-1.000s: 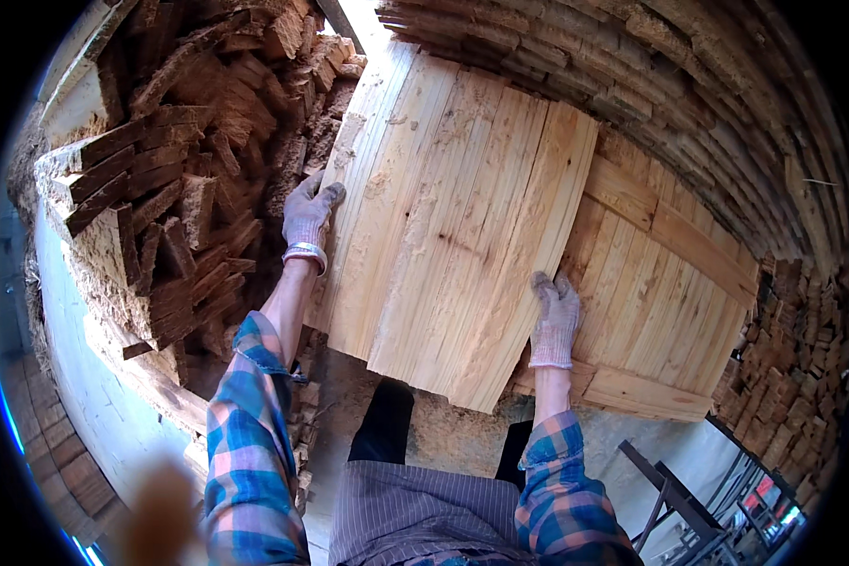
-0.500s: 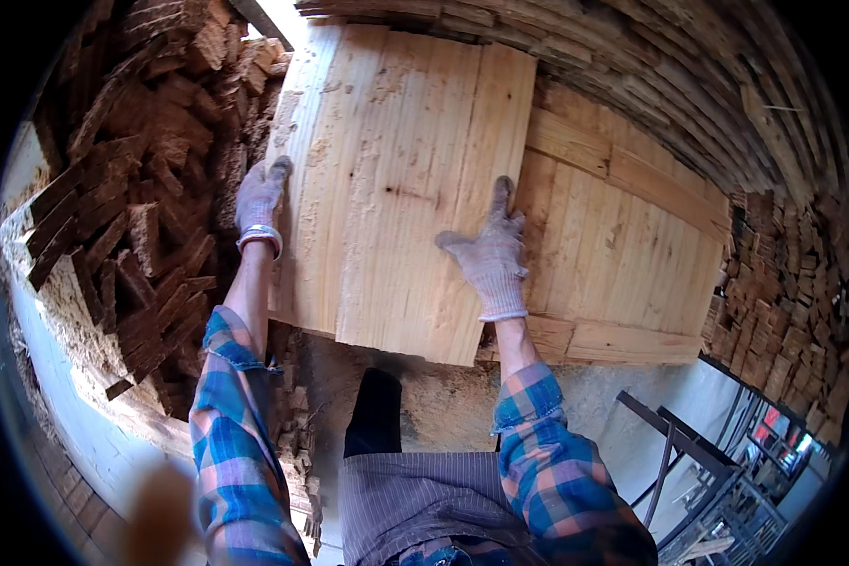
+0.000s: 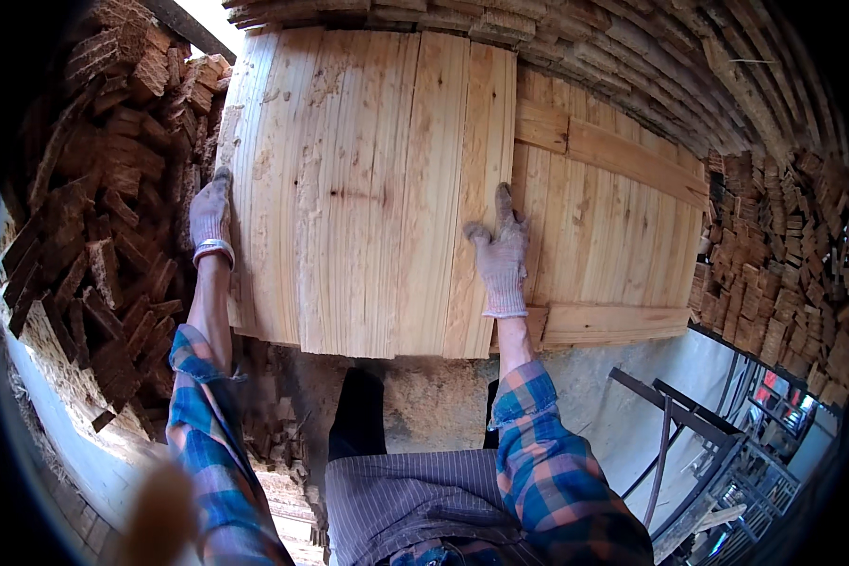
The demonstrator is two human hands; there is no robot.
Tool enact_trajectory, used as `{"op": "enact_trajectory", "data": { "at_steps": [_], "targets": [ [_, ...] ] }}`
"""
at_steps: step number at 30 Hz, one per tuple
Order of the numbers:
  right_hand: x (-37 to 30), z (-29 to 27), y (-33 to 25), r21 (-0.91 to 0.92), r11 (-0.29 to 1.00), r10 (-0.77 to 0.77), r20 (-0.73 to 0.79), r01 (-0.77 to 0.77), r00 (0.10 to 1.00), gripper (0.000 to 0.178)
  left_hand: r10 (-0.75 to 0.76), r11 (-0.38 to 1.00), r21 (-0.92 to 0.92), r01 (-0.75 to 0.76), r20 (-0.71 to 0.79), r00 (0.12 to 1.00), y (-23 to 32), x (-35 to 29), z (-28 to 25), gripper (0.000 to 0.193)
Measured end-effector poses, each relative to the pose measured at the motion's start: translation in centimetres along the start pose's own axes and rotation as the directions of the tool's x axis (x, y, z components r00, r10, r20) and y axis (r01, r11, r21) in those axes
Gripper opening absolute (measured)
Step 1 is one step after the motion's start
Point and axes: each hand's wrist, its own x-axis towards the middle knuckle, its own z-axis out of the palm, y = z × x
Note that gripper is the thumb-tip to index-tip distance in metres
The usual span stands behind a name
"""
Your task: The person repeatedly picks up bundles of wooden planks from a large pile and stacks them onto a growing stack. They handle the wood by hand, wearing gloves, and arrange the planks in a neat, organized manner within a workshop environment.
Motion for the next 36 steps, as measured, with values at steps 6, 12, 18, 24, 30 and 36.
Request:
{"op": "enact_trajectory", "data": {
  "at_steps": [6,12,18,24,30,36],
  "targets": [
    [-0.4,-1.0,-2.0,0.196,0.898,0.373,0.134,-0.394,0.918,0.069,-0.113,0.994,0.006,0.113,-0.007,0.994,0.6,-0.8,0.1,0.055],
    [1.0,-0.8,-0.5,0.113,0.975,0.182,0.074,-0.190,0.981,0.064,-0.016,0.968,0.251,0.023,-0.033,0.999,1.0,-1.0,0.4,0.058],
    [0.9,-0.5,0.2,0.037,0.991,0.119,0.148,-0.125,0.982,0.075,0.184,0.980,0.149,-0.135,-0.391,0.902,1.0,-5.3,-1.4,0.064],
    [1.1,1.0,4.8,-0.526,0.847,0.201,0.187,-0.075,0.962,0.075,-0.456,0.829,-0.501,0.249,-0.348,0.819,-2.5,-28.5,4.6,0.078],
    [1.3,0.8,0.8,-0.652,0.750,0.113,0.293,0.112,0.949,0.076,-0.740,0.586,-0.733,0.345,-0.312,0.596,0.3,-27.7,8.9,0.096],
    [0.6,-2.7,-2.7,-0.202,0.979,0.097,0.461,-0.002,0.882,0.081,-0.752,0.654,-0.423,0.627,-0.458,0.475,1.5,-26.9,8.1,0.091]
  ]
}}
